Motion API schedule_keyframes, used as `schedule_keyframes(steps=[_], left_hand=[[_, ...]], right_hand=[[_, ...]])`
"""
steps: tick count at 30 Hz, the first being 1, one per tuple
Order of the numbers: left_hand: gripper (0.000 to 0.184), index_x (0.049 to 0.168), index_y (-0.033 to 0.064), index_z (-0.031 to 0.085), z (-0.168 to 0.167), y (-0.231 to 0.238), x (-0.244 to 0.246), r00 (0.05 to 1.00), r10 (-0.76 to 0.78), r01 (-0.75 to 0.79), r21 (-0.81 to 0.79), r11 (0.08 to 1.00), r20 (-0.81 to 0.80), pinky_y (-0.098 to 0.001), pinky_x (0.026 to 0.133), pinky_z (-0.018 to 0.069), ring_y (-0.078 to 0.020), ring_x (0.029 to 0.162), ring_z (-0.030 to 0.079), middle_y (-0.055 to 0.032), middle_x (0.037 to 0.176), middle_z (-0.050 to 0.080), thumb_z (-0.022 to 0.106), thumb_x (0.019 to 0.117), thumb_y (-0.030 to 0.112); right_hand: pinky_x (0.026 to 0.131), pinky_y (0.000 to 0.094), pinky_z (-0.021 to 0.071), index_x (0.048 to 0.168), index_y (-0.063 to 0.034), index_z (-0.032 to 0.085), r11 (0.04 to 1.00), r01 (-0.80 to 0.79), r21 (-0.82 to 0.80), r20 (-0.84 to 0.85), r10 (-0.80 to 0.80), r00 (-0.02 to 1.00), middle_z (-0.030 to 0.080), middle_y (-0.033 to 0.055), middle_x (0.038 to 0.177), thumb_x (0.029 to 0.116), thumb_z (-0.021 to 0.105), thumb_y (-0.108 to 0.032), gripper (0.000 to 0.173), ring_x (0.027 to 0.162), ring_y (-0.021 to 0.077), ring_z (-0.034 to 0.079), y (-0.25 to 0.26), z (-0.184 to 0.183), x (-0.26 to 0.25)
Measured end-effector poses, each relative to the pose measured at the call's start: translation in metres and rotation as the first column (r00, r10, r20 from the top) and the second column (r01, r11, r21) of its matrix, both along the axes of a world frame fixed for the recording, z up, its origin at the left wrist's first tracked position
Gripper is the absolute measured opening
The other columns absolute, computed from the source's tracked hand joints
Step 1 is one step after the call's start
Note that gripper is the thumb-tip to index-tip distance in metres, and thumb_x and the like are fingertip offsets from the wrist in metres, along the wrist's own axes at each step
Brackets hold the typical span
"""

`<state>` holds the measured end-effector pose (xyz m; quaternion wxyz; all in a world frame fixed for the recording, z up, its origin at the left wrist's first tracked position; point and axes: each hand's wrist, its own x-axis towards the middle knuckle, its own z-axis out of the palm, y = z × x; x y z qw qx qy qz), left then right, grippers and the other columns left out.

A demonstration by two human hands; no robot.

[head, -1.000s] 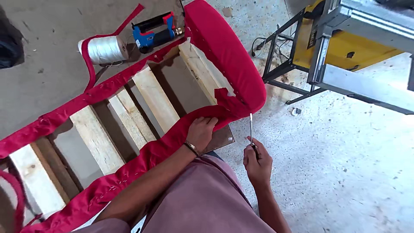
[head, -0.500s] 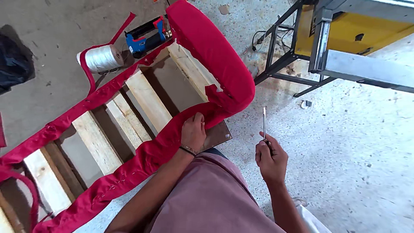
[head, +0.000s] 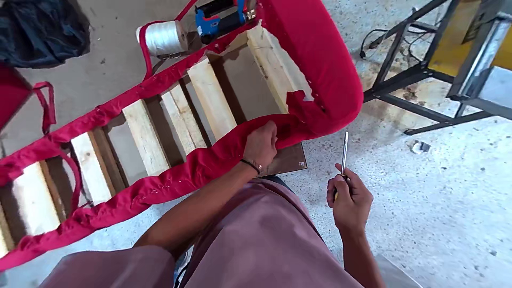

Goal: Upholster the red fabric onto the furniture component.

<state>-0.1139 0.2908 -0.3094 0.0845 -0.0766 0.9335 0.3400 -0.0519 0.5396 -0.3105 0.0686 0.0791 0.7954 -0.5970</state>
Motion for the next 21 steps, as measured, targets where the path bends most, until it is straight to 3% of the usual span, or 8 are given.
schedule_keyframes(steps=[2,5,10,13,15,17,19,21], left_hand=[[0.009,0.103,-0.0013,0.064,-0.001,0.002,0.001,0.999,0.027,-0.027,-0.010,1.000,-0.017,-0.0494,0.084,0.0587,-0.0319,0.091,0.071,-0.0171,0.094,0.069,0.064,0.0971,0.005],[0.008,0.093,0.0006,0.066,-0.019,0.007,0.015,0.941,-0.202,0.158,-0.175,0.972,-0.272,-0.0463,0.089,0.0577,-0.0335,0.095,0.072,-0.0174,0.093,0.071,0.065,0.0883,-0.006],[0.010,0.104,-0.0020,0.065,-0.001,0.001,0.000,1.000,-0.026,0.027,0.003,1.000,-0.015,-0.0513,0.085,0.0582,-0.0337,0.094,0.071,-0.0184,0.095,0.070,0.061,0.0989,0.006],[0.015,0.108,-0.0004,0.069,-0.011,0.030,0.032,0.938,-0.318,0.315,-0.045,0.948,-0.136,-0.0502,0.095,0.0553,-0.0358,0.103,0.070,-0.0196,0.102,0.072,0.061,0.0957,0.000],[0.019,0.115,0.0016,0.072,-0.008,0.041,0.053,0.849,-0.495,0.508,0.025,0.861,-0.186,-0.0477,0.098,0.0553,-0.0322,0.103,0.071,-0.0168,0.103,0.073,0.064,0.0994,0.009],[0.024,0.105,0.0028,0.073,-0.001,0.037,0.056,0.858,-0.445,0.483,0.110,0.869,-0.257,-0.0450,0.083,0.0600,-0.0265,0.085,0.073,-0.0117,0.087,0.073,0.067,0.1001,0.026],[0.037,0.114,0.0045,0.073,0.010,0.001,0.037,0.957,-0.204,0.213,0.021,0.977,-0.206,-0.0499,0.094,0.0556,-0.0298,0.099,0.071,-0.0140,0.100,0.074,0.067,0.0991,0.037],[0.065,0.143,0.0080,0.058,0.008,-0.051,0.004,0.997,-0.064,0.058,-0.170,0.984,-0.031,-0.0598,0.117,0.0351,-0.0363,0.137,0.052,-0.0163,0.137,0.064,0.061,0.0981,0.055]], right_hand=[[0.038,0.0209,0.0438,0.135,0.0008,0.058,1.000,-0.008,0.008,0.009,0.008,1.000,0.059,-0.0019,0.068,0.1018,0.046,-0.014,0.038,0.044,0.0054,0.050,-0.002,0.002,0.001],[0.038,0.0210,0.0441,0.136,-0.0001,0.057,0.999,-0.032,0.030,0.009,0.032,0.999,0.060,-0.0019,0.069,0.1021,0.045,-0.014,0.039,0.044,0.0053,0.051,-0.003,0.005,0.001],[0.037,0.0203,0.0438,0.136,0.0001,0.058,0.999,-0.034,0.022,-0.010,0.034,0.999,0.060,-0.0016,0.069,0.1029,0.045,-0.013,0.038,0.045,0.0055,0.051,-0.005,0.009,-0.004],[0.038,0.0195,0.0441,0.137,0.0006,0.056,1.000,-0.020,0.004,-0.048,0.020,0.999,0.059,-0.0034,0.068,0.1042,0.043,-0.013,0.038,0.044,0.0042,0.051,-0.001,0.017,-0.005],[0.039,0.0185,0.0447,0.138,0.0029,0.052,1.000,0.001,-0.012,-0.096,-0.002,0.995,0.059,-0.0053,0.068,0.1047,0.040,-0.013,0.039,0.045,0.0029,0.051,0.002,0.023,-0.010],[0.039,0.0180,0.0455,0.141,0.0029,0.049,1.000,-0.007,0.000,-0.094,0.007,0.996,0.059,-0.0058,0.070,0.1055,0.038,-0.014,0.041,0.046,0.0027,0.052,0.008,0.029,-0.007],[0.042,0.0219,0.0473,0.145,0.0001,0.048,0.990,-0.120,0.078,-0.033,0.123,0.992,0.061,-0.0020,0.075,0.1048,0.040,-0.016,0.044,0.049,0.0053,0.053,0.006,0.037,-0.003],[0.047,0.0306,0.0508,0.149,-0.0058,0.046,0.916,-0.305,0.259,0.037,0.306,0.951,0.065,0.0022,0.080,0.1041,0.044,-0.023,0.048,0.054,0.0102,0.056,-0.008,0.041,0.001]])
